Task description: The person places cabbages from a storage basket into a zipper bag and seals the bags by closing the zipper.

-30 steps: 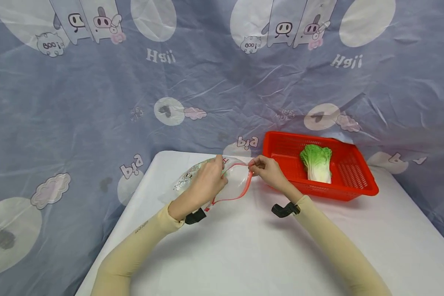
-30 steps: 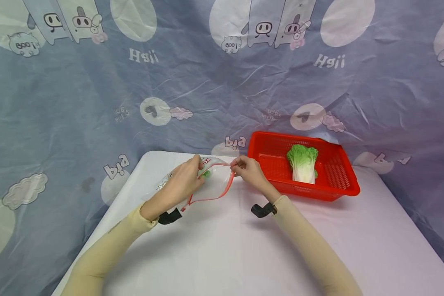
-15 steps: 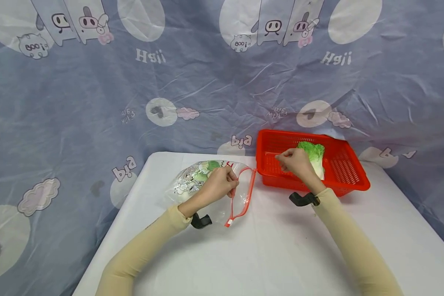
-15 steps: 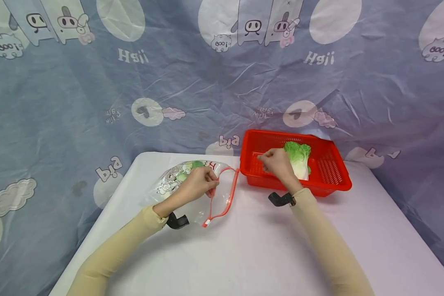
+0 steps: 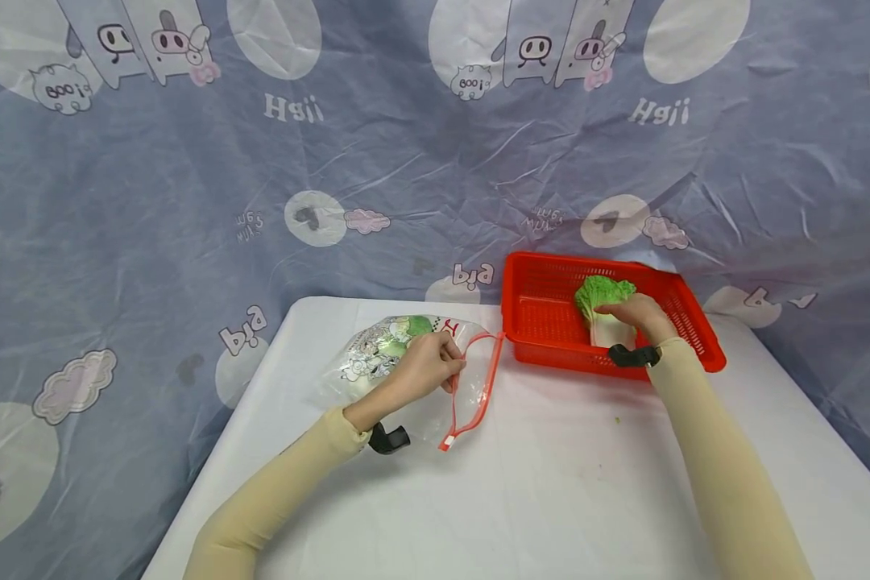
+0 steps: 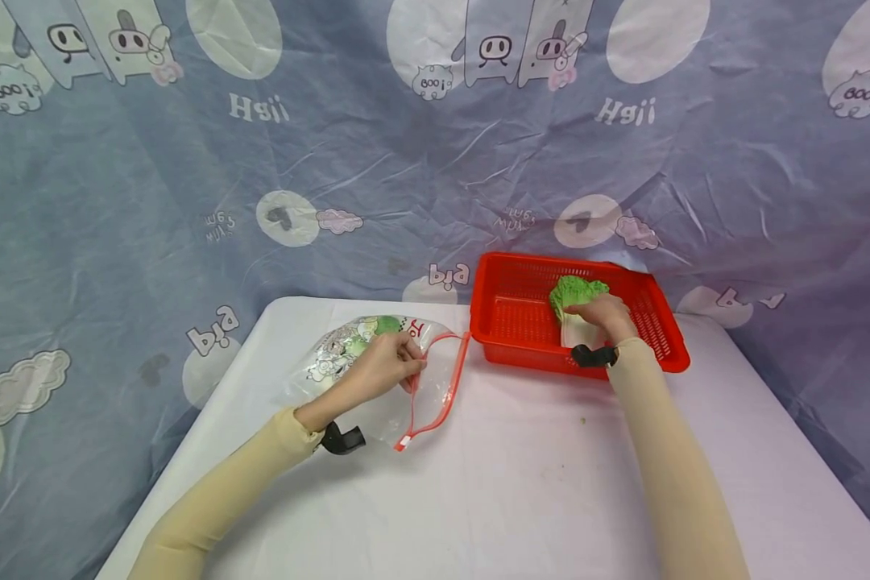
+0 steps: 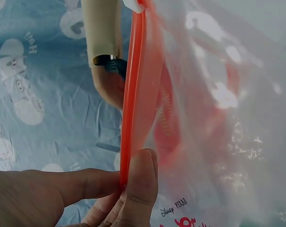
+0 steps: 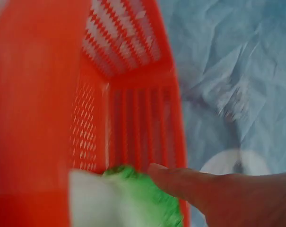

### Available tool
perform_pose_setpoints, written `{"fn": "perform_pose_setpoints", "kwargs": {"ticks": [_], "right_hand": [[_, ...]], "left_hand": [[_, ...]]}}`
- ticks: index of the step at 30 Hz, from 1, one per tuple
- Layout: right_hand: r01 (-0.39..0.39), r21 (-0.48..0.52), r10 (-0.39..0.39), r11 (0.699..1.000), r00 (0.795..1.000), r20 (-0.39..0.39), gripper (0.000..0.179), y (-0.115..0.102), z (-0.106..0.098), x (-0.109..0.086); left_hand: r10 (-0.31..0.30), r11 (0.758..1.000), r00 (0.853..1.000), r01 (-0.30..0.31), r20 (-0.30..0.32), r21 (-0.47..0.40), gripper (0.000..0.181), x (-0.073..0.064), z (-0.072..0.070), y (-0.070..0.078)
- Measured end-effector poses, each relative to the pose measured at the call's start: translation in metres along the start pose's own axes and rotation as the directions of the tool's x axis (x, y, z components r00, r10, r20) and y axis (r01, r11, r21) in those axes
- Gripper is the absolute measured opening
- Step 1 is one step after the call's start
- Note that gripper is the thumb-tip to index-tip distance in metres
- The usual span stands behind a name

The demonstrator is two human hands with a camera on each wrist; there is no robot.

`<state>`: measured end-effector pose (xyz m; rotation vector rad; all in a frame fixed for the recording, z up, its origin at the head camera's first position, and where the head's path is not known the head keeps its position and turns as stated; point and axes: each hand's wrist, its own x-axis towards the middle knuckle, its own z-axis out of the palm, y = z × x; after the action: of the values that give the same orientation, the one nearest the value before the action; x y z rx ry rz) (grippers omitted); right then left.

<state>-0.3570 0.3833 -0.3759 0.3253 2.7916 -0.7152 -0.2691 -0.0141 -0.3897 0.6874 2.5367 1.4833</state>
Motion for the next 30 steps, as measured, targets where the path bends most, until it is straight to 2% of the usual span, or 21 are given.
{"fn": "perform_pose_setpoints", "kwargs": {"ticks": [4, 6, 9, 14, 17, 19, 22, 26, 30], "right_hand": [[-0.045, 0.098, 0.036, 0.994, 0.995, 0.094, 0.055, 0.009, -0.002, 0.010], [-0.072, 0.133, 0.057, 0.988, 0.992, 0.112, 0.045, 0.011, -0.002, 0.013], [-0.088, 0.141, 0.075, 0.986, 0.993, 0.093, 0.041, 0.014, 0.000, 0.014], [-0.105, 0.113, 0.101, 0.988, 0.994, 0.048, 0.047, 0.018, 0.002, 0.017], [-0.107, 0.147, 0.104, 0.983, 0.994, 0.030, 0.046, 0.018, 0.003, 0.016], [-0.078, 0.165, 0.082, 0.983, 0.996, -0.021, 0.045, 0.016, 0.004, 0.012], [-0.016, 0.170, 0.042, 0.985, 0.987, -0.154, 0.049, 0.011, 0.010, 0.004], [0.037, 0.159, 0.014, 0.987, 0.951, -0.309, 0.064, 0.004, 0.016, -0.004], [0.057, 0.243, 0.052, 0.968, 0.907, -0.418, 0.068, -0.005, 0.020, -0.009]], "left_hand": [[0.005, 1.000, 1.000, -0.005, 0.003, -0.001, 0.007, -0.002, -0.001, 0.000], [0.006, 1.000, 1.000, -0.006, 0.008, -0.002, 0.007, -0.003, -0.002, 0.000], [0.007, 1.000, 1.000, -0.007, 0.006, -0.015, 0.008, -0.005, -0.002, -0.001], [0.004, 1.000, 1.000, -0.004, -0.021, -0.009, 0.006, -0.006, -0.004, -0.003], [0.010, 1.000, 0.999, -0.009, -0.047, 0.017, 0.005, -0.006, -0.005, -0.004], [0.026, 0.999, 0.997, -0.024, -0.068, 0.030, 0.005, -0.006, -0.005, -0.005], [0.052, 0.998, 0.994, -0.048, -0.099, 0.044, 0.005, -0.005, -0.005, -0.005], [0.057, 0.998, 0.991, -0.053, -0.119, 0.041, 0.005, -0.005, -0.006, -0.004], [0.047, 0.999, 0.989, -0.046, -0.141, 0.010, 0.005, -0.005, -0.009, -0.002]]}}
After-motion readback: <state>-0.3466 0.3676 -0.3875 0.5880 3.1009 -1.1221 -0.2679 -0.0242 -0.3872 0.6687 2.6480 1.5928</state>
